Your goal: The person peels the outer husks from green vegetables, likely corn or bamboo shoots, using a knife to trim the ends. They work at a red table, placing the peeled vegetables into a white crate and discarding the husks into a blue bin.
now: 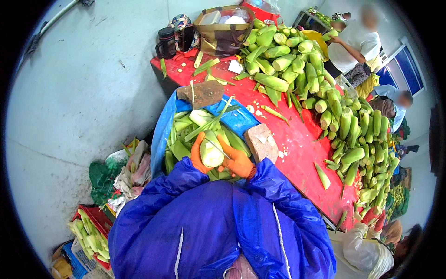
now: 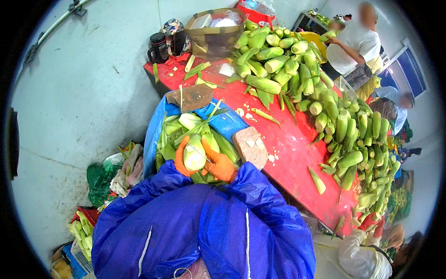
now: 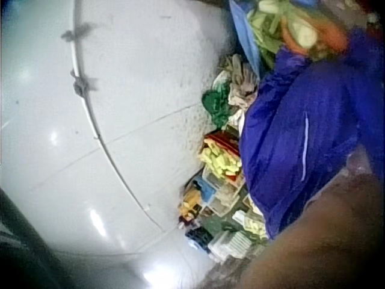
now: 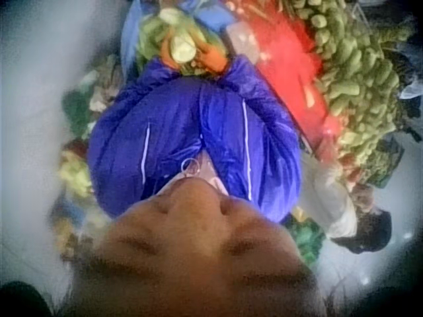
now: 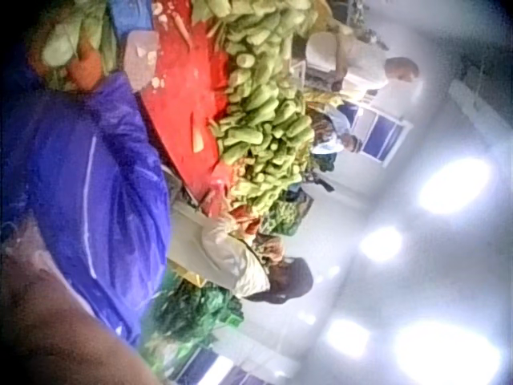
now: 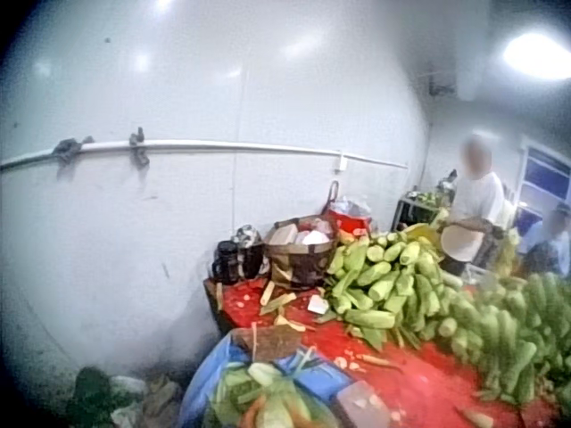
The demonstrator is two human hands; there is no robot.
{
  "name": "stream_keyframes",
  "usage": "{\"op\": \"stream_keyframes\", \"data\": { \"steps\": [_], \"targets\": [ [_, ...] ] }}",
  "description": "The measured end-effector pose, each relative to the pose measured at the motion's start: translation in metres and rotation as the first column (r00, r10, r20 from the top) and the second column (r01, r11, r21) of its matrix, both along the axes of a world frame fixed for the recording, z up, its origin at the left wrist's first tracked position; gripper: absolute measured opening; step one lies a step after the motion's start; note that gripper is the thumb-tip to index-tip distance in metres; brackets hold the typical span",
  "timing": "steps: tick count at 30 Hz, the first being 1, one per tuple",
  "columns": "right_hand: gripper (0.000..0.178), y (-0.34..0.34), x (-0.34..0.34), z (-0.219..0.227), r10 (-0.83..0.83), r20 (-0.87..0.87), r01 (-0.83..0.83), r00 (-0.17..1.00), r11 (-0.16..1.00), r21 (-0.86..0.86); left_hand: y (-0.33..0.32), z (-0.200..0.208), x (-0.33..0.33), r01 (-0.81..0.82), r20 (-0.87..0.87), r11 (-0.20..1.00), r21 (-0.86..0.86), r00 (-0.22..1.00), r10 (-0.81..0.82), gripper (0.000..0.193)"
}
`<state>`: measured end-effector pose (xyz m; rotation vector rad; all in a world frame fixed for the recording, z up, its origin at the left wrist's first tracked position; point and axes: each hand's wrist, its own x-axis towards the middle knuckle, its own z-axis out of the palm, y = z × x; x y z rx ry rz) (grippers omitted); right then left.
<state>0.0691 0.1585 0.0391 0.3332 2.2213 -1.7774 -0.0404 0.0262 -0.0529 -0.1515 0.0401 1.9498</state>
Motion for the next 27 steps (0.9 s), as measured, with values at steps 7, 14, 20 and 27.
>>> {"op": "stream_keyframes", "data": {
  "steps": [7, 14, 20, 27],
  "targets": [
    [0.071, 0.007, -0.004, 0.035, 0.377, -0.354, -0.033, 0.856, 0.723, 0.691, -0.007, -0.009, 0.003, 0.046, -0.424, 0.996, -0.080, 0.903, -0.076, 0.057],
    [0.066, 0.016, -0.009, 0.004, 0.451, -0.573, 0.041, 0.685, 0.761, 0.648, -0.006, 0.000, 0.008, 0.175, 0.025, 0.900, 0.400, 0.979, -0.202, 0.052],
    [0.048, 0.012, -0.015, 0.024, 0.494, -0.514, 0.132, 0.702, 0.618, 0.775, -0.012, 0.022, 0.008, 0.150, 0.110, 0.971, 0.185, 0.979, -0.173, 0.055],
    [0.012, 0.046, -0.032, -0.024, 0.106, -0.787, 0.507, 0.608, 0.711, 0.487, -0.021, 0.034, 0.013, 0.069, -0.187, 0.980, -0.184, 0.977, -0.104, 0.065]
  ]
}}
